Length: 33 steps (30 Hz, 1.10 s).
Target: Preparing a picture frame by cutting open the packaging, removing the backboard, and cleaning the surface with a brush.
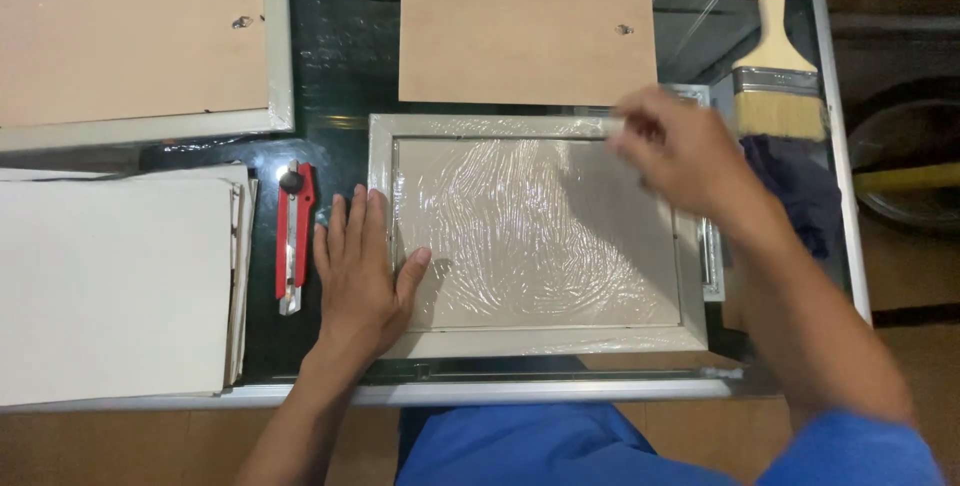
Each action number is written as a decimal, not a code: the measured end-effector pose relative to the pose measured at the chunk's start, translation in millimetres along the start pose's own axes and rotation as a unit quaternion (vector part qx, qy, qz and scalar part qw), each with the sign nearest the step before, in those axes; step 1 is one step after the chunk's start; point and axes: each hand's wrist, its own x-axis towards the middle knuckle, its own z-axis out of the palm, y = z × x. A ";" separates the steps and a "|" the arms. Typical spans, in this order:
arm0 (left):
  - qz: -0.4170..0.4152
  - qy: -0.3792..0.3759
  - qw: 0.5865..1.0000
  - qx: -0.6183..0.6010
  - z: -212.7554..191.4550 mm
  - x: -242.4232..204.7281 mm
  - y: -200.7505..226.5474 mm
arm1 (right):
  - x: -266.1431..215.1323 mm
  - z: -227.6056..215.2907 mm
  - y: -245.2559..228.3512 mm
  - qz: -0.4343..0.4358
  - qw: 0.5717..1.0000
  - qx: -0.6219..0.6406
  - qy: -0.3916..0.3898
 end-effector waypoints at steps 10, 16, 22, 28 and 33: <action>-0.010 0.035 0.996 -0.081 -1.1 -1.3 -4.7 | -99.8 53.6 -34.6 -0.148 0.941 -0.128 -0.278; -0.019 0.077 0.987 -0.139 -2.9 0.7 -8.5 | -63.2 45.1 -47.1 -0.067 0.915 -0.132 -0.376; 0.006 0.116 0.986 -0.124 -9.7 -0.7 0.7 | 52.4 12.9 -37.5 -0.126 0.983 0.121 0.051; 0.029 0.109 0.987 -0.110 -16.1 -0.2 7.1 | 33.6 -7.2 -85.3 -0.244 0.951 -0.018 0.188; 0.026 0.080 0.993 -0.077 -13.2 2.3 5.6 | -5.2 -3.9 -60.3 -0.080 0.991 0.071 0.074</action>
